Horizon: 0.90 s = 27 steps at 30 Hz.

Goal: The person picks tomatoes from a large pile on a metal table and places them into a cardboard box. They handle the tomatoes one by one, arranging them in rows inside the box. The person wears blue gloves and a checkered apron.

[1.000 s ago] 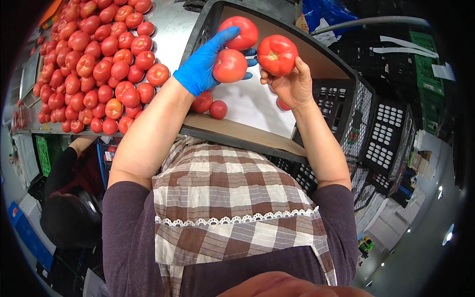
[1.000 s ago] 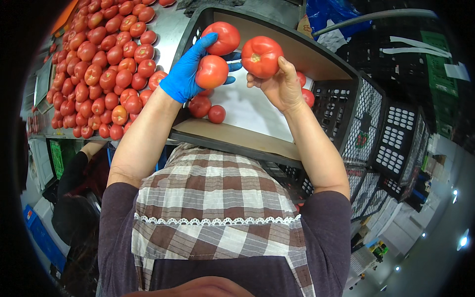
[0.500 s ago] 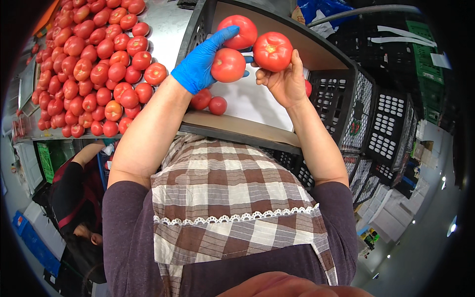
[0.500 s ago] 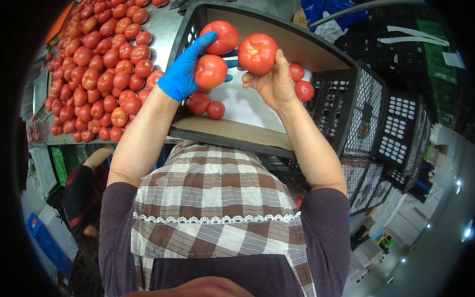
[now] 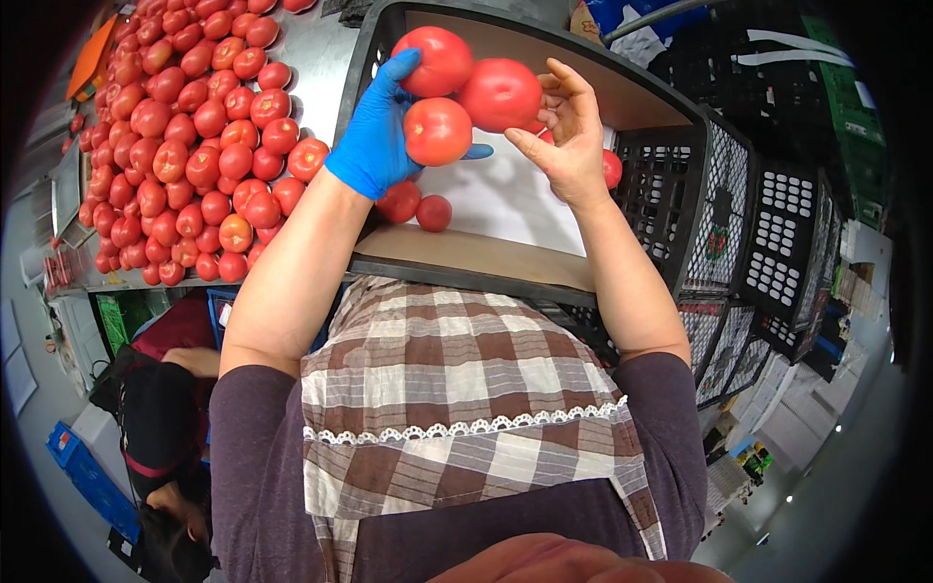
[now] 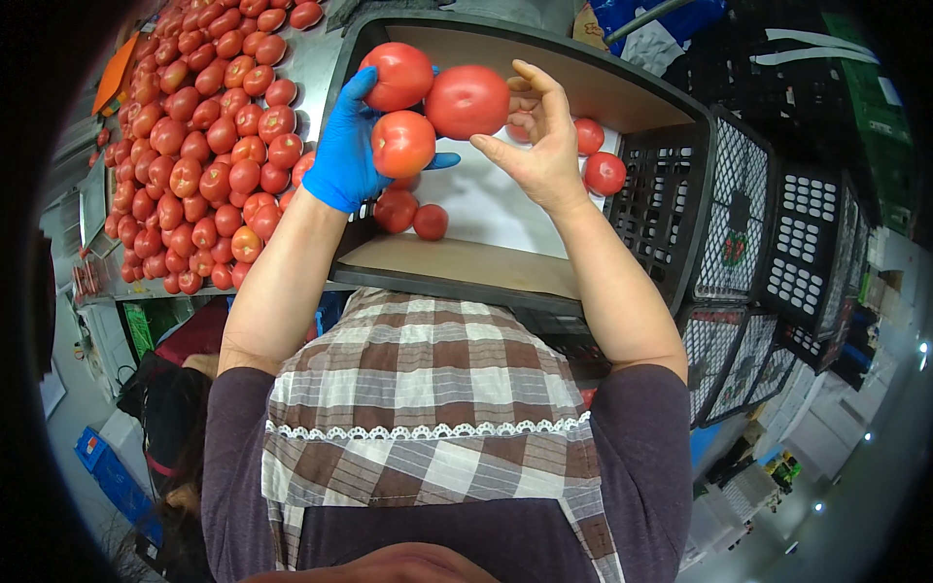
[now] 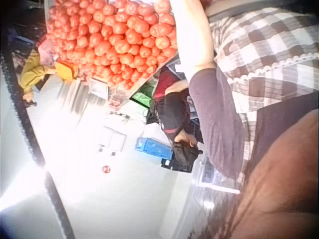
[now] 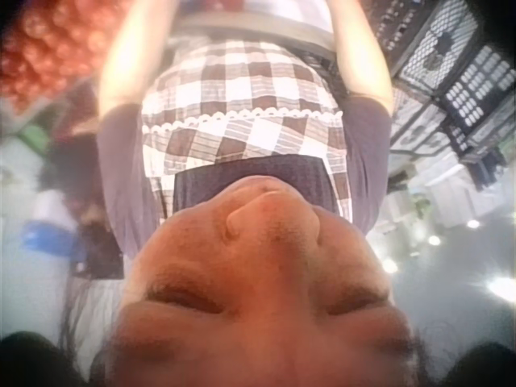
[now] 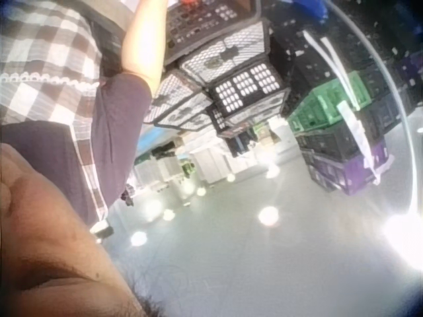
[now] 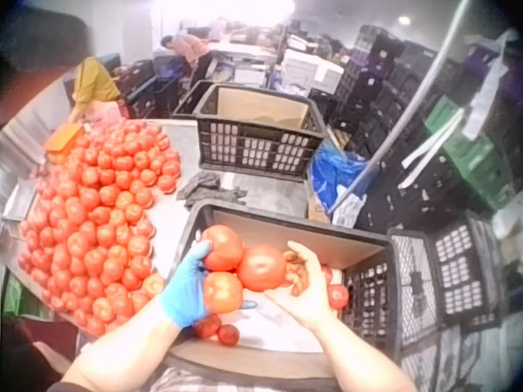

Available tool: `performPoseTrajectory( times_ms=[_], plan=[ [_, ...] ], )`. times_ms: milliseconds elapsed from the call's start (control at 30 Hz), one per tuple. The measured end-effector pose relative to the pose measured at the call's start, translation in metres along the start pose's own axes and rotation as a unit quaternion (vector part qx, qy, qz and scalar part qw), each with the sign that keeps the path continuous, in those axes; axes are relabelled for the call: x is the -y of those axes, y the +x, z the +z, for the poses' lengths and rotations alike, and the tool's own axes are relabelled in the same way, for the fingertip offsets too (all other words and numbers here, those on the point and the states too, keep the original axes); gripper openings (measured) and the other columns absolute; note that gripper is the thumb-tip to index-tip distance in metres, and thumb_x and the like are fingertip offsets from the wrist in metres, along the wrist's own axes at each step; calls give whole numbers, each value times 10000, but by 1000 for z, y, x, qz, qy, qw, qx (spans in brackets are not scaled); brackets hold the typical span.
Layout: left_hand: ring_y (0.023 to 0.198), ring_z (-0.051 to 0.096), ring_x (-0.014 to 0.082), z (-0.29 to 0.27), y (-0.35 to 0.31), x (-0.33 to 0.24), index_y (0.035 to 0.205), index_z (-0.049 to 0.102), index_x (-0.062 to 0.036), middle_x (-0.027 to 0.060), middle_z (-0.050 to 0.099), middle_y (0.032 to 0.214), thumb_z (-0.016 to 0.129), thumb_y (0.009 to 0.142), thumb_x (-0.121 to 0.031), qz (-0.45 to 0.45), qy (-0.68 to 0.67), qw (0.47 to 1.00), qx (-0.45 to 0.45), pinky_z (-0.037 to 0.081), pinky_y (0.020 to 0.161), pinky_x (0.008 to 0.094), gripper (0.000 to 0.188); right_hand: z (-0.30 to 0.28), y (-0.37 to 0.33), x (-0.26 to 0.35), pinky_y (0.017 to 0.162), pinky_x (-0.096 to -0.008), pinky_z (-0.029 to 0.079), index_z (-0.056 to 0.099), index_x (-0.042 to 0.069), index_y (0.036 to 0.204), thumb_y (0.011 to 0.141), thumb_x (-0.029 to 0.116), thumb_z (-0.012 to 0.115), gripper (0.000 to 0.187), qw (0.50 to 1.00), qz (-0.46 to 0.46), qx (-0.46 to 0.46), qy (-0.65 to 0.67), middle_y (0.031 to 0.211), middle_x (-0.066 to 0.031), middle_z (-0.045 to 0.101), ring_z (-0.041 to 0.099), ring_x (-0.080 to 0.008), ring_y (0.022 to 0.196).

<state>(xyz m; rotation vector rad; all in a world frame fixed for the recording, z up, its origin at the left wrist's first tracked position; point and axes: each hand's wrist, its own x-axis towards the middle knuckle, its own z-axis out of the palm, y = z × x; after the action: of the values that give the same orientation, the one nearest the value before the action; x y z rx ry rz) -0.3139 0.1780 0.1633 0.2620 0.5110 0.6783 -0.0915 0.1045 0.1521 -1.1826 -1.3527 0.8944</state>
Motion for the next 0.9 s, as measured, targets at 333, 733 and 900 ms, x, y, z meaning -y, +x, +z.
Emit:
performPoseTrajectory(
  times_ms=[333,733,900],
  plan=[
    [1295,560,413,-2,-3,-2,1429,496,-123,158,544,1427,657,892,-575,-15,13,1000,-17,479,976,727,720,11,-2,7,790,-295,554,461,-1,1402,880,218,816,669,982,156,1,107,1170,-111,654,653,-143,920],
    [1200,618,449,-7,1,1,1444,455,-117,204,540,1405,684,881,-578,-36,34,998,-26,520,947,698,763,5,-3,6,703,-256,527,538,-11,1398,1031,270,618,469,986,131,-24,99,1003,-68,671,615,-105,779],
    [1195,623,430,-7,1,3,1438,451,-103,201,540,1396,721,883,-520,-29,35,998,-51,537,933,699,745,9,-6,4,737,-241,519,551,13,1397,936,184,745,528,997,59,-28,46,986,-22,622,609,-95,814]
  ],
)
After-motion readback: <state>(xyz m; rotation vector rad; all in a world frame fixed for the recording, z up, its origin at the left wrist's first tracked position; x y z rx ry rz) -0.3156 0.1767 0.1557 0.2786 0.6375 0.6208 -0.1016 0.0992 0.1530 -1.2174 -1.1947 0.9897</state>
